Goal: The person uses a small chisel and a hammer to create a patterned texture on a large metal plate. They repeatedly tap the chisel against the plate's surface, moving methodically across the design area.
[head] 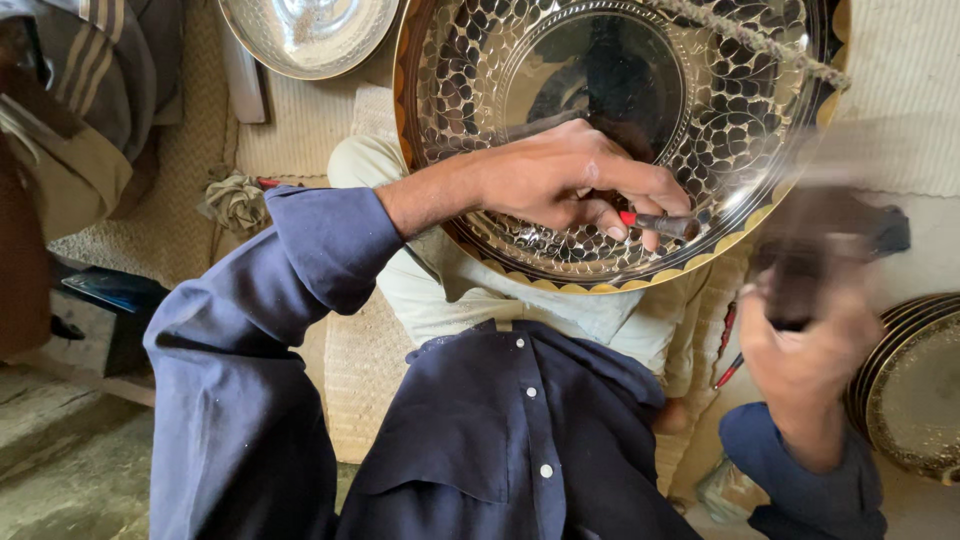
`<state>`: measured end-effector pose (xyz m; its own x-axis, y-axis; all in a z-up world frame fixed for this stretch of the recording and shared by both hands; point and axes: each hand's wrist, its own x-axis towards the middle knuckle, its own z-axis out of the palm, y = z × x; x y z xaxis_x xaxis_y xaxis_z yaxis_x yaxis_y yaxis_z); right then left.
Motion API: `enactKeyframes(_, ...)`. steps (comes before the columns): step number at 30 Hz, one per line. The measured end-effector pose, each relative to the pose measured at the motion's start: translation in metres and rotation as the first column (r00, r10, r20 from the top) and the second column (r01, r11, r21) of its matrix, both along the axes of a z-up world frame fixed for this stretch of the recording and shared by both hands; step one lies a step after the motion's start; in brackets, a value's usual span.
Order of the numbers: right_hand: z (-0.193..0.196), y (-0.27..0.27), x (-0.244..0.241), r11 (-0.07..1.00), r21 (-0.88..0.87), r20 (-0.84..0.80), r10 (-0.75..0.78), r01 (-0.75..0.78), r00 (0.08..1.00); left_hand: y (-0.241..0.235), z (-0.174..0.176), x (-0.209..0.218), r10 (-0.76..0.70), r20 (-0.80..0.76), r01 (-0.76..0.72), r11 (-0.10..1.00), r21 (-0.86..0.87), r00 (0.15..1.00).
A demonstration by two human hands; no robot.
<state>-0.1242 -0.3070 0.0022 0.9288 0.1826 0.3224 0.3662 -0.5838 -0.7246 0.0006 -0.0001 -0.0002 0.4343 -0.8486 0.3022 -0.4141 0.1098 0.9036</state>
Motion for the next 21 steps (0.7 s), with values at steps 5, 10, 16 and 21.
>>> enactKeyframes(5,0.008,0.000,0.006,0.998,-0.059,0.003,0.030,-0.029,1.000,0.000,0.000,0.001,0.006,0.023,-0.006,1.000,-0.016,1.000)
enactKeyframes(10,0.009,-0.002,0.010,0.995,-0.072,-0.003,0.073,-0.073,0.997,0.001,-0.001,0.000,-0.013,-0.009,0.013,0.999,-0.031,1.000)
enactKeyframes(16,0.003,-0.015,0.008,0.992,-0.121,-0.057,0.036,-0.043,0.998,-0.002,-0.006,0.002,-0.013,0.021,0.015,0.997,-0.080,1.000)
enactKeyframes(21,-0.003,-0.027,0.009,0.884,-0.466,0.100,0.074,-0.019,0.992,-0.001,-0.007,0.001,0.001,0.046,0.002,0.997,-0.074,0.999)
